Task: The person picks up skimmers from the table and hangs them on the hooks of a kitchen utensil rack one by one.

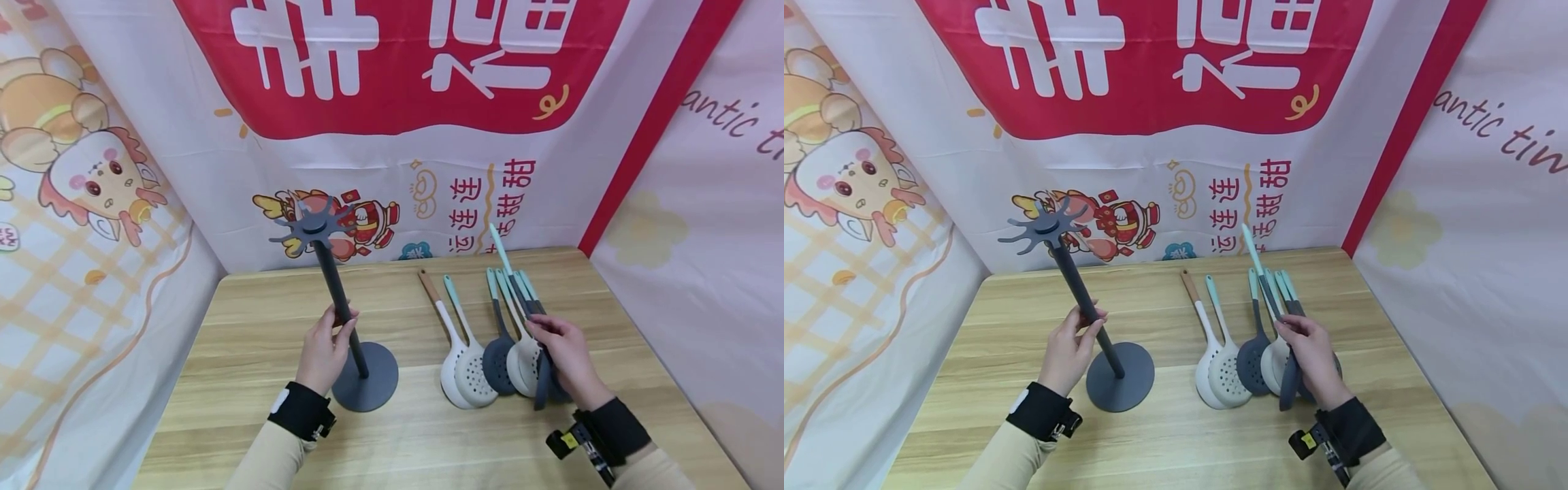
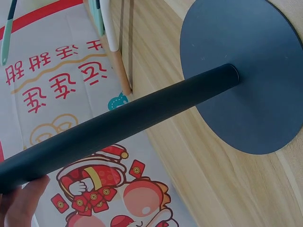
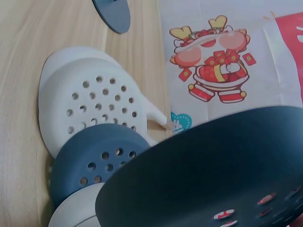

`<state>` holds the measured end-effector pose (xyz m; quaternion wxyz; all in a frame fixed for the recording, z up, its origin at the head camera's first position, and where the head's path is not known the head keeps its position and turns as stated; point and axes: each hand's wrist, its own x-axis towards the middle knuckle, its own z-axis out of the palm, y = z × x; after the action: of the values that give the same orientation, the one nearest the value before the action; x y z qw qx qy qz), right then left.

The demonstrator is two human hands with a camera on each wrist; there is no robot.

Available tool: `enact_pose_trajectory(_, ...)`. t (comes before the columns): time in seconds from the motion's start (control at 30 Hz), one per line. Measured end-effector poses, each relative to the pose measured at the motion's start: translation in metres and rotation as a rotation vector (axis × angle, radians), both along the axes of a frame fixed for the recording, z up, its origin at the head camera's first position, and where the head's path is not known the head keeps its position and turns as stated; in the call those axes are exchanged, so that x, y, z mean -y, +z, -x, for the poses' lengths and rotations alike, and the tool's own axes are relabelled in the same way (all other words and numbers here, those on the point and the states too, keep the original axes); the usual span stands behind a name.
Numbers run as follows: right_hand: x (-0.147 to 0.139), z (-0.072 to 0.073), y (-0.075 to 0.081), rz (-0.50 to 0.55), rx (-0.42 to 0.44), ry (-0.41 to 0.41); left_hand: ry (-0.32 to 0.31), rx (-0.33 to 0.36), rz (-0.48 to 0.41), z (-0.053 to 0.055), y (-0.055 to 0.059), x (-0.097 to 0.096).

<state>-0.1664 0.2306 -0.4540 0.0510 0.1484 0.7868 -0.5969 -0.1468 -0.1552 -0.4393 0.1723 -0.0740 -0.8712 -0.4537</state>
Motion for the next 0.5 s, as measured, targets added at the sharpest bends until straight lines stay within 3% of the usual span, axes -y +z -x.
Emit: enact_pose_trajectory(0.5, 0.016, -0.008, 0.013, 0.034, -0.036, -0.008, 0.032, -0.064, -0.031, -0.001, 0.002, -0.001)
